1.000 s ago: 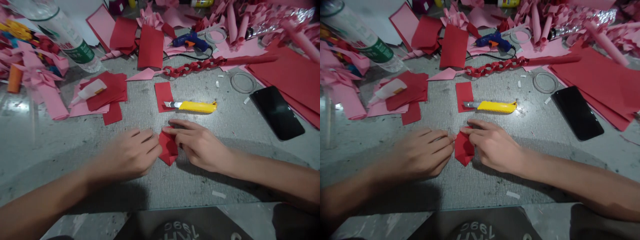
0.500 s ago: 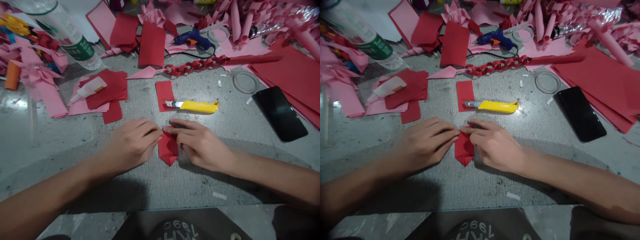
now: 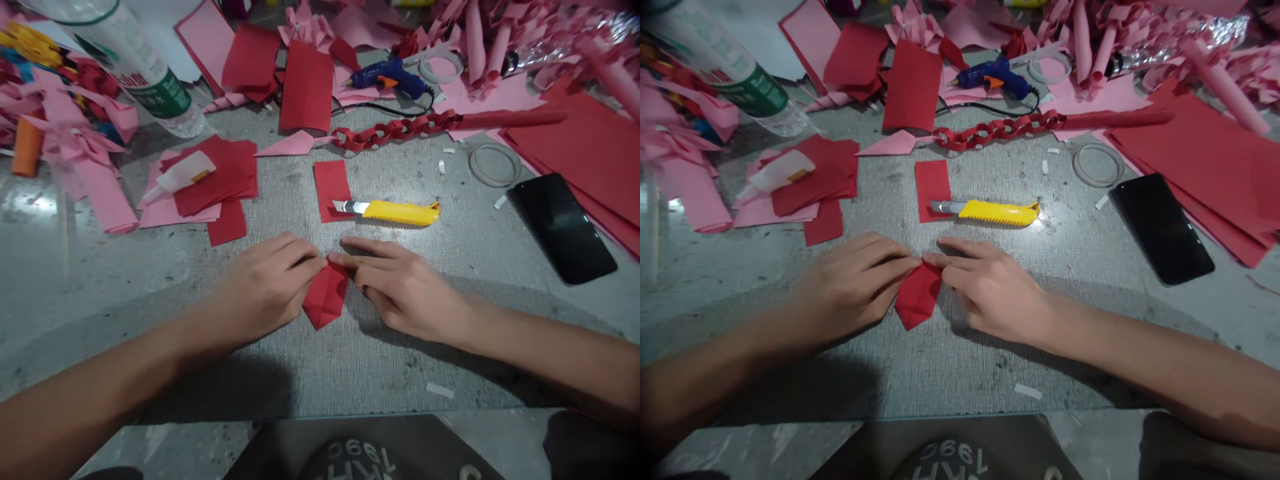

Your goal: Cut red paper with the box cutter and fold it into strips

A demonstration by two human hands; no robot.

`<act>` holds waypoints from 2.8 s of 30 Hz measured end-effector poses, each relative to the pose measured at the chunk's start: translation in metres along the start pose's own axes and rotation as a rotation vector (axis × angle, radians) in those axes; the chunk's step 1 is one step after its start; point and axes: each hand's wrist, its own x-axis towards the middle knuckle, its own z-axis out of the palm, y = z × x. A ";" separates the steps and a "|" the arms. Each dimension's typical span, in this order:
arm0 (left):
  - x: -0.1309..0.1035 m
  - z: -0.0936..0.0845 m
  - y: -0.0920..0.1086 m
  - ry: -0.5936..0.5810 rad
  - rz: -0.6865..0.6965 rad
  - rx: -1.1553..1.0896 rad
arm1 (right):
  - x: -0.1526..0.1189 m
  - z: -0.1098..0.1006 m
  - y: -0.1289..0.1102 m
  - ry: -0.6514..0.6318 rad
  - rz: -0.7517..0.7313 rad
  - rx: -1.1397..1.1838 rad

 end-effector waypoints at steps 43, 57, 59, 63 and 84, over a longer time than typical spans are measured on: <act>-0.002 -0.004 0.012 -0.081 0.085 0.104 | 0.005 -0.002 0.000 0.110 0.076 -0.078; -0.003 -0.001 0.014 -0.047 0.147 0.125 | 0.004 0.001 0.001 0.149 0.013 -0.142; -0.006 -0.003 0.016 -0.045 0.161 0.135 | 0.003 0.001 0.000 0.147 0.007 -0.169; -0.012 -0.005 0.020 -0.145 0.181 0.191 | 0.002 0.001 -0.001 0.143 -0.005 -0.203; -0.009 0.000 0.011 -0.058 0.260 0.182 | 0.001 0.001 -0.002 0.107 -0.167 -0.306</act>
